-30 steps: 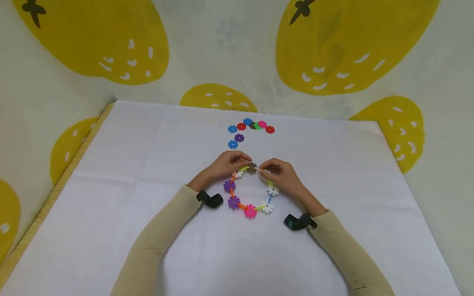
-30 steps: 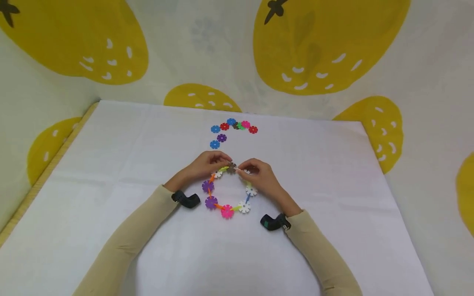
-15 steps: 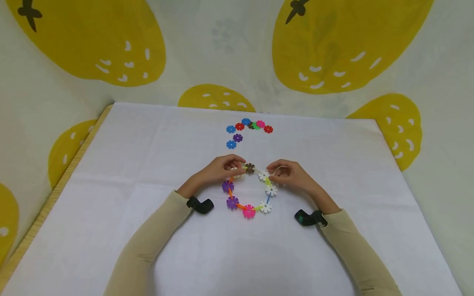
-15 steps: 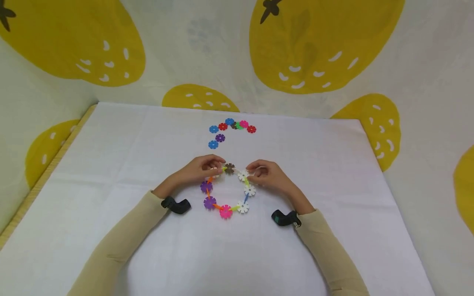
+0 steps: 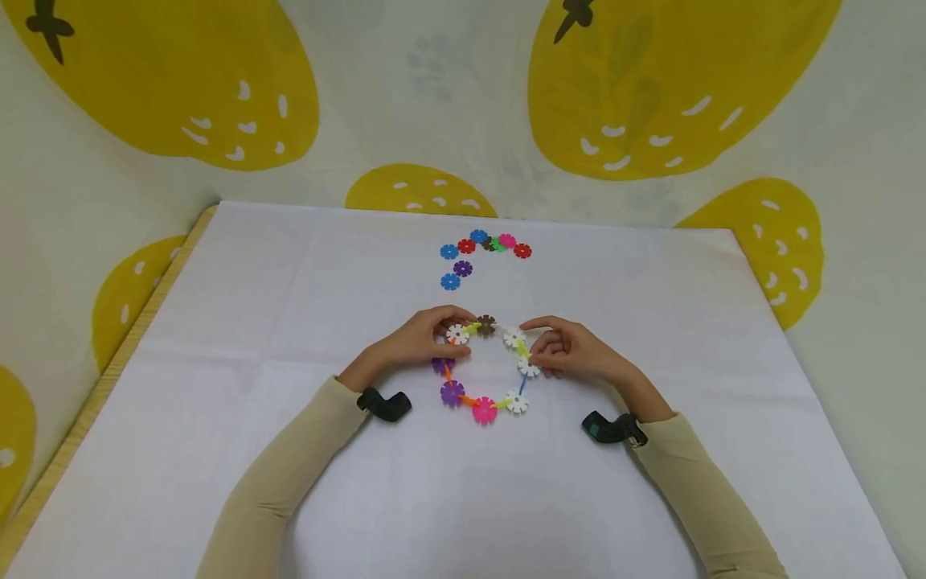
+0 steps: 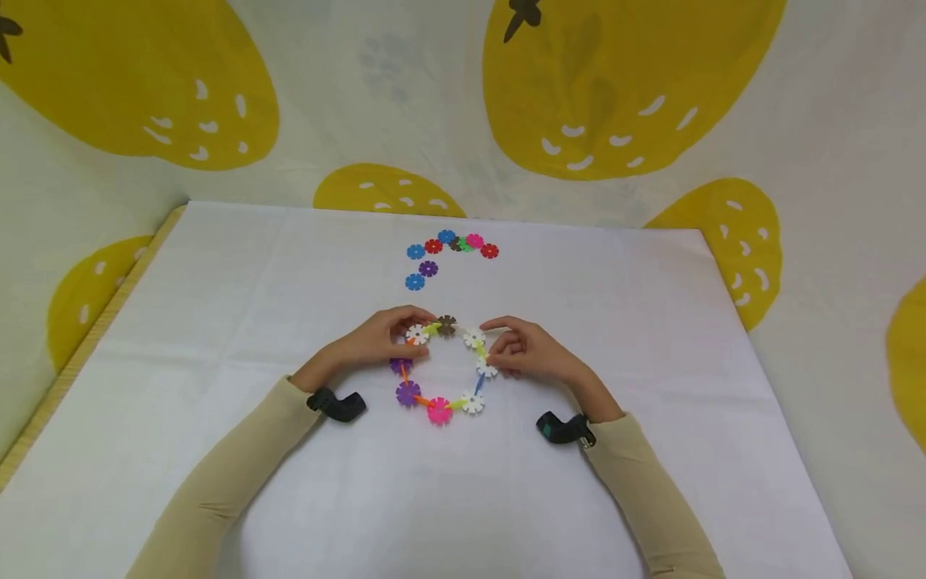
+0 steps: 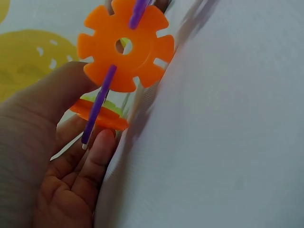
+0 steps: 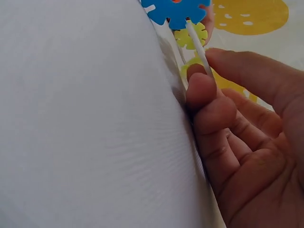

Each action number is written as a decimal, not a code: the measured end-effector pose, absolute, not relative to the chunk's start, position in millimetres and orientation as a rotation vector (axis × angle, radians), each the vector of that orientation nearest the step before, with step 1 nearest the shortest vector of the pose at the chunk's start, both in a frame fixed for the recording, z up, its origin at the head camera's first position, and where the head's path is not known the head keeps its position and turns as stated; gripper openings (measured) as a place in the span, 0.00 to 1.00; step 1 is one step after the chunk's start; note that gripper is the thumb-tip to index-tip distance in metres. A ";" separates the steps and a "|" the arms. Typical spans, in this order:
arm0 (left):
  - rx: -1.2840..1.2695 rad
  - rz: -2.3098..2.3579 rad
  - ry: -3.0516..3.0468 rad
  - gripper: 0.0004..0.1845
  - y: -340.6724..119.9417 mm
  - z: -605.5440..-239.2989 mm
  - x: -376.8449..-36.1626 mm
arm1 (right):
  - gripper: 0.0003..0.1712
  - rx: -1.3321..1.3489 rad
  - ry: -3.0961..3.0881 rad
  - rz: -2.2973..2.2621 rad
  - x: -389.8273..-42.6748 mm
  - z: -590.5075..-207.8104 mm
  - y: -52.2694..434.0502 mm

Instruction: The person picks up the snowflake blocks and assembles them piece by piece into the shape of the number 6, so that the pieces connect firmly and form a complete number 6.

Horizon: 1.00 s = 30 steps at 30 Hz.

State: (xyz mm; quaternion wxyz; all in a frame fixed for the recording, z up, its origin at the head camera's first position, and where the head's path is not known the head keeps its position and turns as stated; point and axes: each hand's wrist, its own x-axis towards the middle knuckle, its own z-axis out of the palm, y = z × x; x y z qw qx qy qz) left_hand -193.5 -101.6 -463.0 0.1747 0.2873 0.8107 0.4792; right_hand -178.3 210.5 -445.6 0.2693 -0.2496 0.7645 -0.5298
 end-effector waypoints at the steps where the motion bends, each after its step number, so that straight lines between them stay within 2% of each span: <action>1: 0.819 1.368 2.300 0.28 -101.6 -463.4 -193.5 | 0.30 -0.670 2.054 -1.446 -178.5 -446.3 210.7; 6: 0.813 1.401 2.318 0.27 -101.2 -464.0 -191.6 | 0.26 -0.642 2.026 -1.496 -179.8 -449.0 212.3; 13: 0.815 1.356 2.527 0.32 -92.3 -454.4 -171.8 | 0.26 -0.663 2.009 -1.498 -179.9 -449.3 213.3; 18: 1.109 1.090 2.916 0.21 -70.2 -438.4 -147.1 | 0.26 -0.674 1.950 -1.512 -179.2 -450.7 215.0; 22: 1.261 1.011 2.894 0.11 -48.1 -428.1 -127.7 | 0.24 -0.685 1.922 -1.541 -178.9 -451.1 216.3; 25: 1.169 0.967 2.801 0.10 -34.2 -426.5 -118.9 | 0.23 -0.686 1.904 -1.569 -178.7 -451.8 217.1; 30: 0.955 0.822 2.775 0.16 -19.3 -430.1 -117.8 | 0.23 -0.671 1.872 -1.596 -178.0 -455.1 218.0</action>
